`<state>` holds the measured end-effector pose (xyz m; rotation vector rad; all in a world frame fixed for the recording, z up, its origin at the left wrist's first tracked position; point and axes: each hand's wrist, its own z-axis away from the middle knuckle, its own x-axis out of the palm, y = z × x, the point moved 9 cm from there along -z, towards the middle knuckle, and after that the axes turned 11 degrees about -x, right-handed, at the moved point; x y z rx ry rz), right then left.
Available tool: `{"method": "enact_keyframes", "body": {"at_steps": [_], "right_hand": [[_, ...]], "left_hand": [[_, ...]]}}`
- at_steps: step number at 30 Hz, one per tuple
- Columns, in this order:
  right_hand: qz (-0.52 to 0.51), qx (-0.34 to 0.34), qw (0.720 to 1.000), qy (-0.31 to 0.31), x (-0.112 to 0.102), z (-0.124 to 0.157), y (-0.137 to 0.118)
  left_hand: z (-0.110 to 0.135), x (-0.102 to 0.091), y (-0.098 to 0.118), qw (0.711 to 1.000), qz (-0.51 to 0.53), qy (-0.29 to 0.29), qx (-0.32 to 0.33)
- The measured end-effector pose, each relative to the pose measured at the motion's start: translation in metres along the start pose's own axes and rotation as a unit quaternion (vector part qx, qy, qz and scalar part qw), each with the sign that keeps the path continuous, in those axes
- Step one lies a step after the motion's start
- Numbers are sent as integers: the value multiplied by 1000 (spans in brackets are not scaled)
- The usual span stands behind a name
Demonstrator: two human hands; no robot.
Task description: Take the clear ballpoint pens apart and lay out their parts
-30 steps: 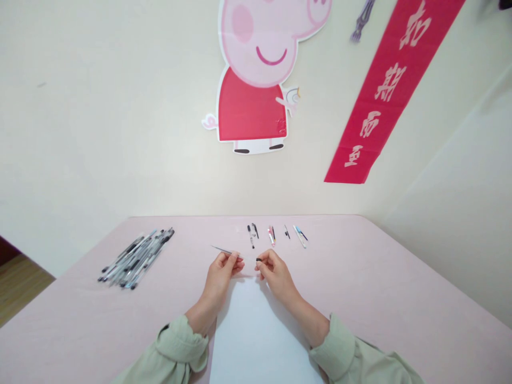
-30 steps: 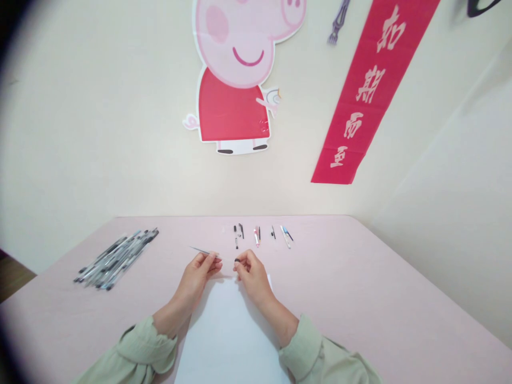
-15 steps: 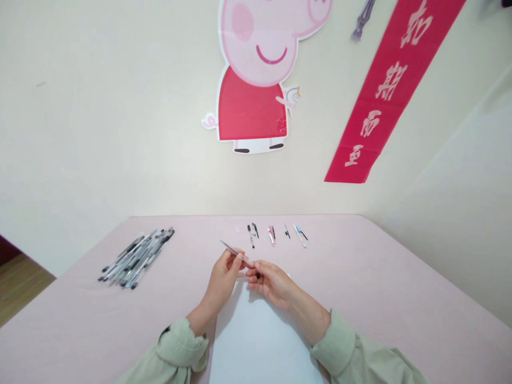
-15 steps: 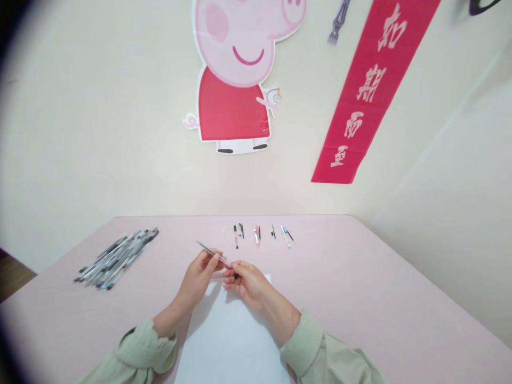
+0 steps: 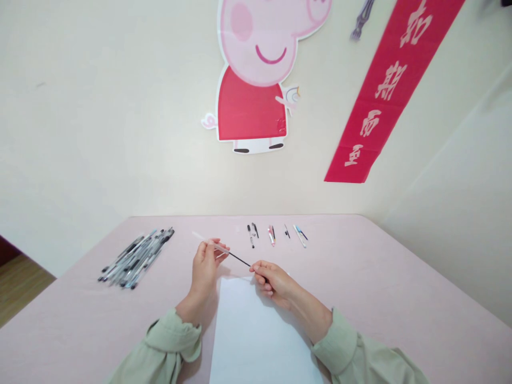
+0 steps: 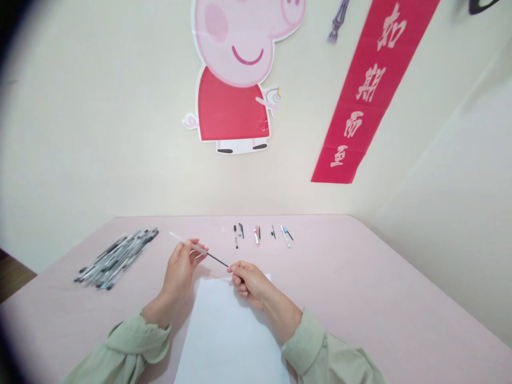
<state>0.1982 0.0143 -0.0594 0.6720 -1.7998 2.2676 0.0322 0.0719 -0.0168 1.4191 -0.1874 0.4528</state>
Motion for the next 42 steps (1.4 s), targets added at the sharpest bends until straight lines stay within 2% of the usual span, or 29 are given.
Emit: {"method": "enact_keyframes", "body": {"at_steps": [3, 5, 7, 11, 13, 18, 21, 23, 26, 32, 37, 42], "right_hand": [[3, -10, 1000, 6, -3, -1, -4], [3, -30, 999, 29, -7, -2, -8], [10, -52, 997, 51, -9, -2, -12], [63, -66, 994, 56, -4, -1, -12], [107, -69, 991, 49, 1, 0, -10], [195, -86, 977, 27, 8, 0, -7], [250, -110, 961, 33, 4, -2, -12], [291, -118, 948, 41, 0, -3, -14], [327, -127, 936, 37, -1, -5, -14], [340, -126, 932, 5, 6, -2, -14], [346, -117, 931, -1, 6, -1, -16], [302, -124, 945, 22, -1, -6, -12]], "left_hand": [[-8, -21, 5, 996, 43, 76, -5], [-8, -21, 0, 996, 32, 83, -29], [-2, -7, -12, 997, -10, 34, -73], [26, 37, -41, 975, -82, -137, -155], [34, 45, -47, 970, -83, -166, -159], [22, 30, -46, 980, -94, -120, -130], [2, 22, -34, 975, -193, -84, -74], [-15, 25, -25, 956, -280, -78, -40], [-43, 35, -18, 937, -339, -80, -27], [-85, 53, -16, 894, -445, -55, 0], [-94, 52, -21, 868, -495, -36, 11], [-83, 36, -14, 861, -507, -10, 28]]}}
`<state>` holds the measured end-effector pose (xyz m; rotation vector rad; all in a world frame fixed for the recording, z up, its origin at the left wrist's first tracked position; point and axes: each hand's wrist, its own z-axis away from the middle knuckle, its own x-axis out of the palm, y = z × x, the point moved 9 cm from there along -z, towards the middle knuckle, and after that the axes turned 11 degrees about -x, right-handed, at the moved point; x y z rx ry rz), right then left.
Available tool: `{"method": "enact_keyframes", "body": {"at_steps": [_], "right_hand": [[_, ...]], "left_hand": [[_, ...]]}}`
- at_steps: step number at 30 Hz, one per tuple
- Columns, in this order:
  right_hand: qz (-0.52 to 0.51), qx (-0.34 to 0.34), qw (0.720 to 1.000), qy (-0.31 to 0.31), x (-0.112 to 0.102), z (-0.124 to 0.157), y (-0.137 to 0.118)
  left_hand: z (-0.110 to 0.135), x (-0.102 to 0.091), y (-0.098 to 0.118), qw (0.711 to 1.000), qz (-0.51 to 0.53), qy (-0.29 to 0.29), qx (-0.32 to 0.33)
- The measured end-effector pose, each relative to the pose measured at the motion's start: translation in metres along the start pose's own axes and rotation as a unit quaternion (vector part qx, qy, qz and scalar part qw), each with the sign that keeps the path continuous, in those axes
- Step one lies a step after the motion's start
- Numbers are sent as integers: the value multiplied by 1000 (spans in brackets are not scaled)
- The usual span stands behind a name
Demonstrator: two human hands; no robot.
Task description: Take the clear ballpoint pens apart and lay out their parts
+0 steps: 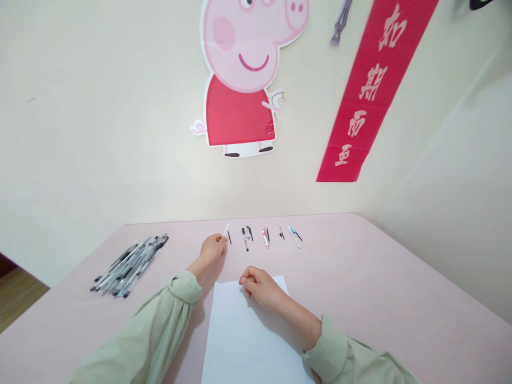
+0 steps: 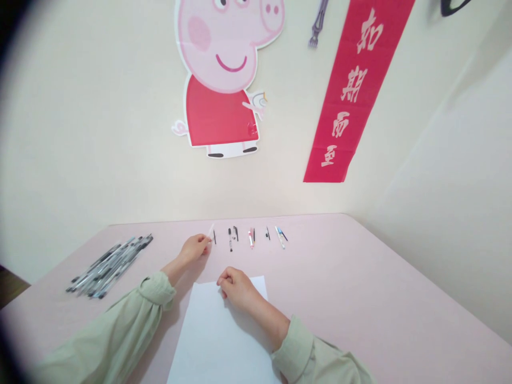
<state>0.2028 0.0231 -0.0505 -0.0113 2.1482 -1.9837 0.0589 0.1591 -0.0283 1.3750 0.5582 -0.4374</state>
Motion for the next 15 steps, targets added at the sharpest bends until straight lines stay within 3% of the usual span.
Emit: {"method": "enact_keyframes", "body": {"at_steps": [8, 12, 15], "right_hand": [[-14, 2, 1000, 3, -9, -12, -2], [82, -31, 996, 13, -14, -44, -18], [199, -68, 977, 27, -16, -72, -33]], "left_hand": [[33, -15, -14, 997, 15, 72, 19], [40, -15, -22, 994, 29, 101, 16], [44, -14, -23, 994, 31, 105, 22]]}}
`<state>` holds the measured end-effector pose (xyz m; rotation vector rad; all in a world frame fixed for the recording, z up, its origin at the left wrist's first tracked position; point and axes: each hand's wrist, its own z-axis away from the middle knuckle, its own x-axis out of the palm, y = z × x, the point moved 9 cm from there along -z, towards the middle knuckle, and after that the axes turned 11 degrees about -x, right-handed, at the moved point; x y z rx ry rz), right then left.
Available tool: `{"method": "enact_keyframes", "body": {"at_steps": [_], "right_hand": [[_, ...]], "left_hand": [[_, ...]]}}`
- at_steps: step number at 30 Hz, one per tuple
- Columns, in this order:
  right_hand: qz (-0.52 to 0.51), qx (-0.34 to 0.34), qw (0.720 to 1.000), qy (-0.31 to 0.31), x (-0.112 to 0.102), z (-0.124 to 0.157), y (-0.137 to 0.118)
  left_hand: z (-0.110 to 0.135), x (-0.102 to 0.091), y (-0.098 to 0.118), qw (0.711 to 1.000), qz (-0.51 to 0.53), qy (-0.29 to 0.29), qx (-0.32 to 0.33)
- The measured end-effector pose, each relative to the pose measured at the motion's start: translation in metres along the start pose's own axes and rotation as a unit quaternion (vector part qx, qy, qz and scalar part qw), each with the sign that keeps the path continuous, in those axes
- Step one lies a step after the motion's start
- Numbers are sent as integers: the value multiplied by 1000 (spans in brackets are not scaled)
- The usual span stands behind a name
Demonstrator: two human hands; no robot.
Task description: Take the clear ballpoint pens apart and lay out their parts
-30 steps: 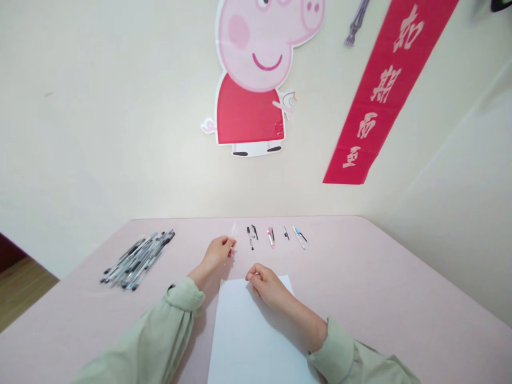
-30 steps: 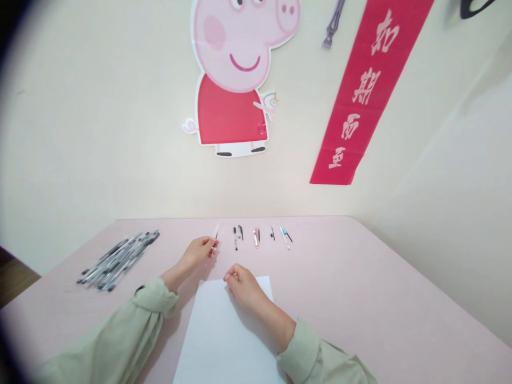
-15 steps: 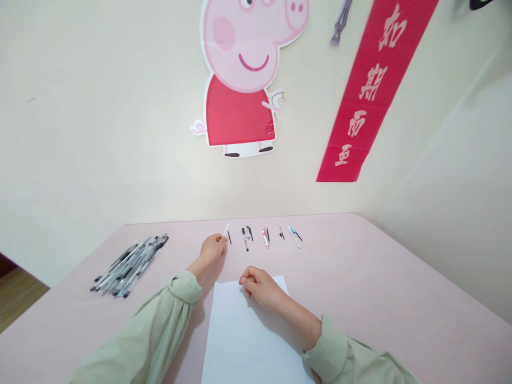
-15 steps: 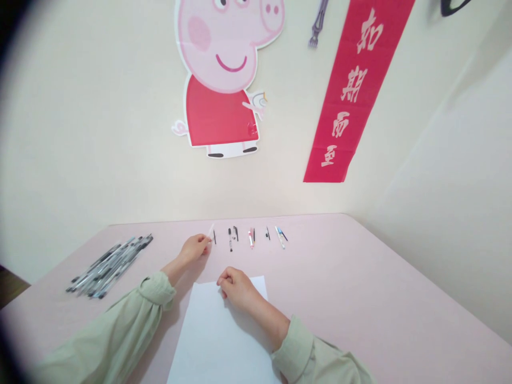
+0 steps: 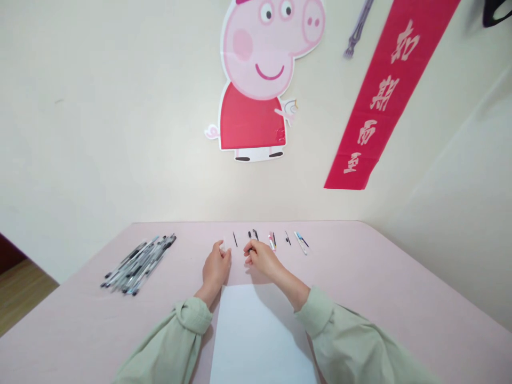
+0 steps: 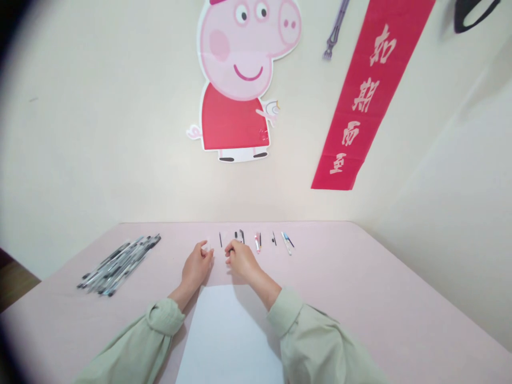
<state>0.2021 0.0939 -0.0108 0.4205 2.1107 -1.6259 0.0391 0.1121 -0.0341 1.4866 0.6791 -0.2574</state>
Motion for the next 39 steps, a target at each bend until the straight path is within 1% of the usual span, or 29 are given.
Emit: {"method": "enact_keyframes", "body": {"at_steps": [3, 6, 10, 13, 19, 21, 25, 28, 31, 35, 39], "right_hand": [[125, -37, 991, 9, 0, -25, -10], [222, -56, 973, 8, 9, -42, -14], [308, -71, 949, -6, 23, -48, -13], [345, -77, 935, -15, 25, -43, -11], [372, -80, 925, -12, 6, -21, -7], [372, -83, 924, -11, 4, -10, -8], [367, -92, 925, -22, 13, 14, -11], [361, -99, 927, -23, 22, 25, -13], [354, -107, 929, -17, 25, 29, -14], [344, -112, 932, -9, 23, 28, -13], [335, -118, 935, -1, 21, 28, -12]], "left_hand": [[3, 1, 1, 1000, -4, -4, 10], [5, 1, 2, 1000, -11, -4, 19], [6, 0, 2, 1000, -18, -4, 23], [5, 0, 3, 999, -28, -5, 24], [5, 4, 3, 995, -96, -14, 7], [6, 6, 3, 993, -113, -19, -1], [5, 10, 10, 991, -129, -31, -1], [-1, 18, 18, 989, -142, -42, -1], [-13, 27, 24, 986, -158, -43, -10], [-26, 38, 27, 983, -179, -39, -30], [-29, 42, 26, 981, -190, -36, -26]]}}
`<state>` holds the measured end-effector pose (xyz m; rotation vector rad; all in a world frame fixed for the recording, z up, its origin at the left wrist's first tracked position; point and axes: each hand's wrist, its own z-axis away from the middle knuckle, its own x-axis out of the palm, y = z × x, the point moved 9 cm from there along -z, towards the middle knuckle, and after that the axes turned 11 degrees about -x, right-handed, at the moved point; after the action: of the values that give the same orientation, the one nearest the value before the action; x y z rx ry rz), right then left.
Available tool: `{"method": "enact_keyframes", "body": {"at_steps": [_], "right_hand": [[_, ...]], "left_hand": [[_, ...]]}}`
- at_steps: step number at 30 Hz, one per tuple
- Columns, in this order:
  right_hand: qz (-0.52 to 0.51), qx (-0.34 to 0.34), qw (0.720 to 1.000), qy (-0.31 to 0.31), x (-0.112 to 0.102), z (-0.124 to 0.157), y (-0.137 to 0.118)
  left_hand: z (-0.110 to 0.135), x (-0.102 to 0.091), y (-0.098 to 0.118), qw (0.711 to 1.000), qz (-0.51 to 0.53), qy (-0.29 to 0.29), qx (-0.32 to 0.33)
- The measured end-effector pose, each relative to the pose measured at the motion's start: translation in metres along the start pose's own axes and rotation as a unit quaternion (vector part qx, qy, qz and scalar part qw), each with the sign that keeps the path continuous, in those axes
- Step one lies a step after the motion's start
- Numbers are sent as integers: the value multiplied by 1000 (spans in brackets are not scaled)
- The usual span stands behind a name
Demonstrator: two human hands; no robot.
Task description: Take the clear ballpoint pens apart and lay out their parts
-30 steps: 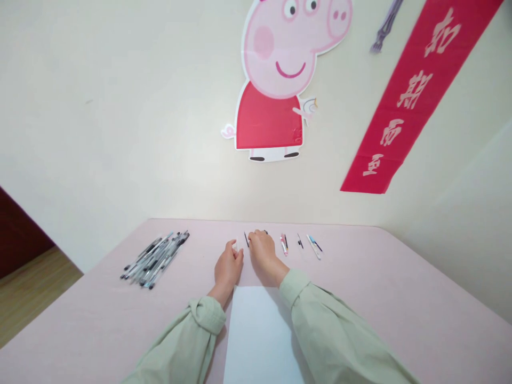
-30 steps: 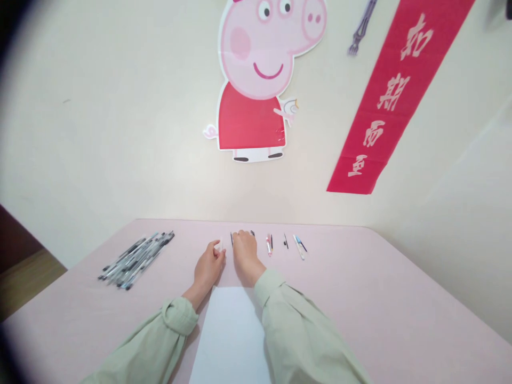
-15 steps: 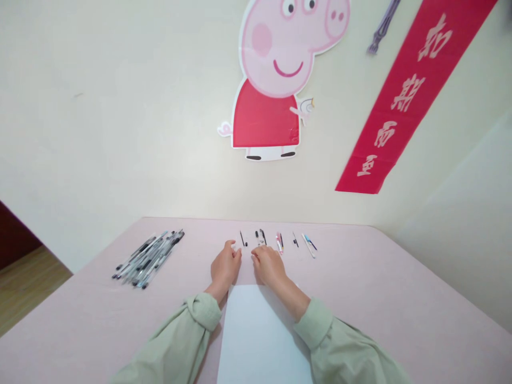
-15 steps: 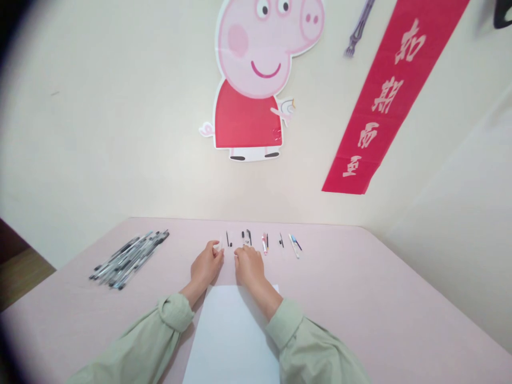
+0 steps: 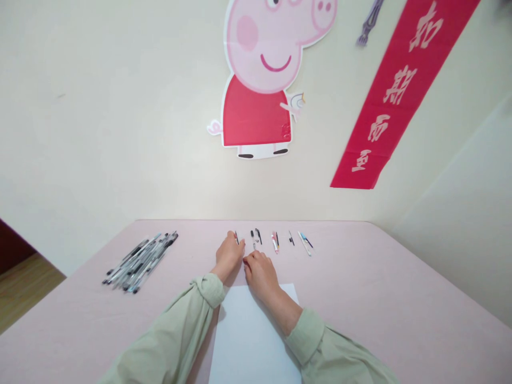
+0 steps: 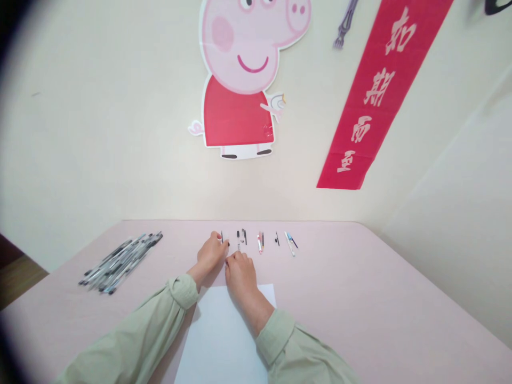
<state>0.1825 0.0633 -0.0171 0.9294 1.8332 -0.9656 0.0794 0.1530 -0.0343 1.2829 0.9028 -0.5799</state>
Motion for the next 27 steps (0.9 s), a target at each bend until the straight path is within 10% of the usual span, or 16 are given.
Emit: {"method": "enact_keyframes", "body": {"at_steps": [27], "right_hand": [[-36, 54, 996, 65, -10, -2, 21]], "left_hand": [[9, -8, 23, 987, -86, 61, 125]]}}
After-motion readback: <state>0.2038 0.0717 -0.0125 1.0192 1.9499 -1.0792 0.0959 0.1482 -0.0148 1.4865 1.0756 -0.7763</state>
